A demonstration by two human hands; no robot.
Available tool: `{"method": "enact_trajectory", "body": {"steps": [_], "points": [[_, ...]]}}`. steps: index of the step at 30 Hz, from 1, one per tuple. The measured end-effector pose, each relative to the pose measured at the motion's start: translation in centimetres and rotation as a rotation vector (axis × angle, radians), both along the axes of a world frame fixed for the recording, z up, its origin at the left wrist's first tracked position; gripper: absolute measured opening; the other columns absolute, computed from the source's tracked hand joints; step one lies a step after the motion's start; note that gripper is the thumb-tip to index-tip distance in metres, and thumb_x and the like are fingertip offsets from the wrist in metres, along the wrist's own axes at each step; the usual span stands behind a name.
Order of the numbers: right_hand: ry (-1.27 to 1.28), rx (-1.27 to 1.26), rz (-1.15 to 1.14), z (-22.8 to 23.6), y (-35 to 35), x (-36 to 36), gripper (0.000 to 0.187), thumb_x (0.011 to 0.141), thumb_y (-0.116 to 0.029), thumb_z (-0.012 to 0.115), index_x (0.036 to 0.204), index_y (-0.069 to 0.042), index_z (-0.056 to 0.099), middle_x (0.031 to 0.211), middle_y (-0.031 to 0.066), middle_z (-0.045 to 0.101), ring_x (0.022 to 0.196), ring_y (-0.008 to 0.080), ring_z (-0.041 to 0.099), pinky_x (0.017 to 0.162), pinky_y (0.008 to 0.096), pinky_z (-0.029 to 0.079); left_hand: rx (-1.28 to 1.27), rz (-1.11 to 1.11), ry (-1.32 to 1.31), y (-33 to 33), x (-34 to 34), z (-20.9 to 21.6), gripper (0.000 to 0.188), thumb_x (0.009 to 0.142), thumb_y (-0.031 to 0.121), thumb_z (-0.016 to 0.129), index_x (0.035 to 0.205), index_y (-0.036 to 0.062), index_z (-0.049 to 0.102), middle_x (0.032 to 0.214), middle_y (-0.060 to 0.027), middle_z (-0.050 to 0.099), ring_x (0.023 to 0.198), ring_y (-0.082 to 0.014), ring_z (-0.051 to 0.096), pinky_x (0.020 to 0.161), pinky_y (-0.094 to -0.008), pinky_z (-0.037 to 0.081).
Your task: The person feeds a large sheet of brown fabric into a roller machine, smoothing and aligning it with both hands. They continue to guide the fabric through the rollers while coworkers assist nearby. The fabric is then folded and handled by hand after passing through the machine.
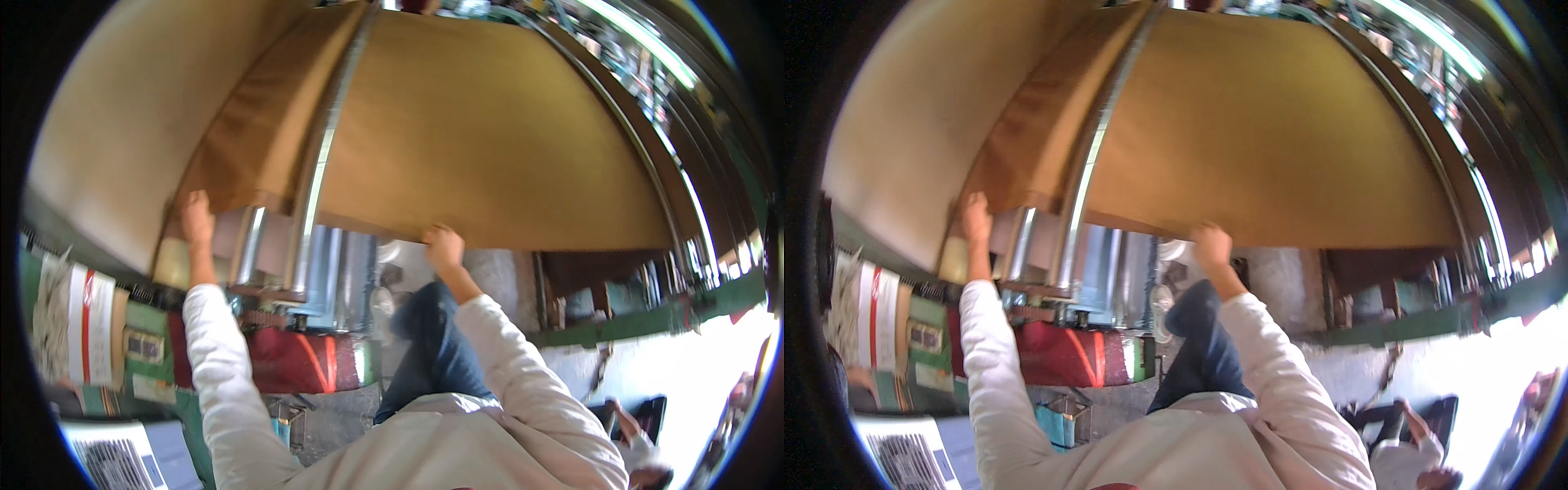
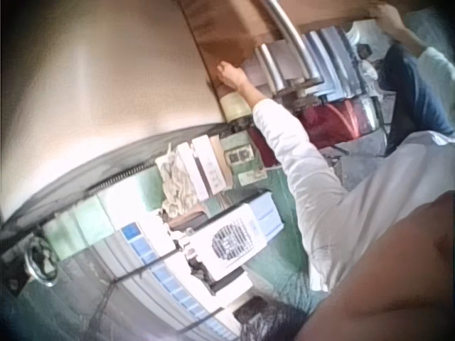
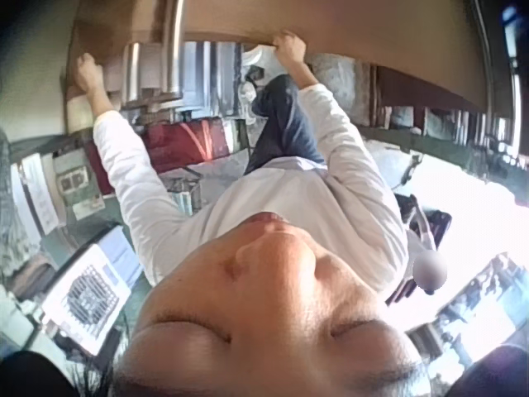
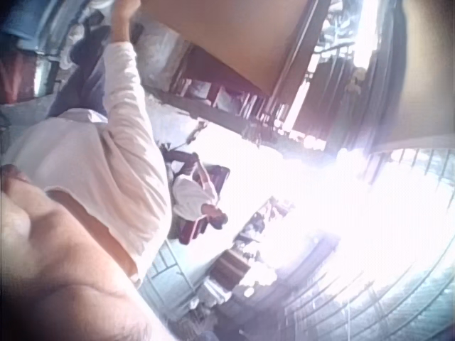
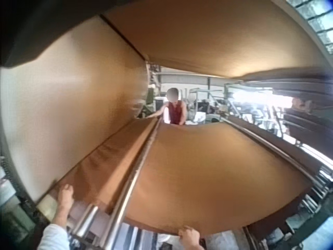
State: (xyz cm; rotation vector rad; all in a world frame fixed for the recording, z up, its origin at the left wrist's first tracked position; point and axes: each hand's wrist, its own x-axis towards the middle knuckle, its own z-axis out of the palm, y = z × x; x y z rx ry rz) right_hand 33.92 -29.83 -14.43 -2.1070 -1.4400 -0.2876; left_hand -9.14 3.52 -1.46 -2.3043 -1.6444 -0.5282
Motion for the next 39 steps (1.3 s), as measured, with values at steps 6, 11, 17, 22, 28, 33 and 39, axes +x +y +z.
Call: {"method": "enact_trajectory", "body": {"steps": [6,11,17,22,28,33,39], "points": [[0.125,-0.064,-0.004,0.8,-0.3,0.9,0.015,0.059,-0.004,0.059,0.074,-0.008,0.058,0.086,0.0086,0.058,0.089,0.0280,0.056,0.072,0.0366,0.047,0.023,-0.341,-0.127,-5.5,7.8,3.3,0.014,0.071,0.003,0.056,0.084,0.0056,0.056,0.090,-0.0160,0.057,0.084,-0.0346,0.053,0.074,-0.0384,0.044],[0.052,-0.019,0.038,2.3,-1.3,3.2,0.018,0.061,-0.002,0.059,0.078,-0.007,0.057,0.085,0.0091,0.054,0.088,0.0285,0.053,0.072,0.0362,0.047,-0.028,-0.216,-0.065,-5.8,8.6,3.6,0.013,0.073,0.007,0.052,0.085,0.0063,0.058,0.094,-0.0159,0.059,0.087,-0.0357,0.055,0.077,-0.0416,0.044],[-0.017,0.150,-0.143,2.4,-4.0,8.6,0.013,0.062,0.001,0.053,0.073,-0.006,0.056,0.082,0.0086,0.055,0.085,0.0286,0.054,0.071,0.0379,0.045,-0.088,-0.177,-0.233,-0.8,5.3,0.3,0.014,0.074,0.009,0.051,0.086,0.0079,0.059,0.098,-0.0160,0.059,0.089,-0.0360,0.056,0.079,-0.0416,0.044],[0.086,0.037,-0.147,-0.1,-5.6,9.0,0.012,0.061,0.002,0.053,0.069,-0.006,0.056,0.077,0.0093,0.055,0.082,0.0298,0.054,0.068,0.0380,0.045,-0.093,-0.109,0.035,-4.8,7.1,3.3,0.021,0.074,0.008,0.052,0.093,0.0047,0.059,0.098,-0.0172,0.059,0.090,-0.0355,0.056,0.076,-0.0407,0.045],[0.098,-0.030,-0.135,-0.5,-4.2,8.4,0.013,0.059,0.002,0.054,0.069,-0.006,0.057,0.080,0.0098,0.056,0.085,0.0301,0.054,0.070,0.0381,0.045,-0.086,-0.051,0.035,-5.5,6.7,3.9,0.025,0.068,0.002,0.054,0.093,0.0028,0.059,0.098,-0.0205,0.058,0.084,-0.0368,0.056,0.072,-0.0411,0.046],[0.165,-0.057,-0.111,-0.7,-3.8,7.8,0.013,0.059,-0.001,0.056,0.070,-0.007,0.059,0.085,0.0095,0.058,0.088,0.0298,0.055,0.071,0.0378,0.045,-0.010,0.087,-0.035,-2.0,4.5,0.9,0.026,0.066,0.000,0.057,0.092,0.0028,0.060,0.095,-0.0207,0.058,0.077,-0.0353,0.057,0.066,-0.0406,0.047],[0.210,-0.091,-0.079,0.1,-3.1,6.1,0.016,0.058,-0.001,0.057,0.072,-0.008,0.061,0.086,0.0094,0.057,0.089,0.0291,0.054,0.073,0.0376,0.045,-0.371,0.235,-0.956,1.7,2.3,-2.3,0.028,0.076,0.011,0.054,0.102,0.0021,0.056,0.101,-0.0159,0.057,0.090,-0.0311,0.052,0.073,-0.0414,0.045]]}}
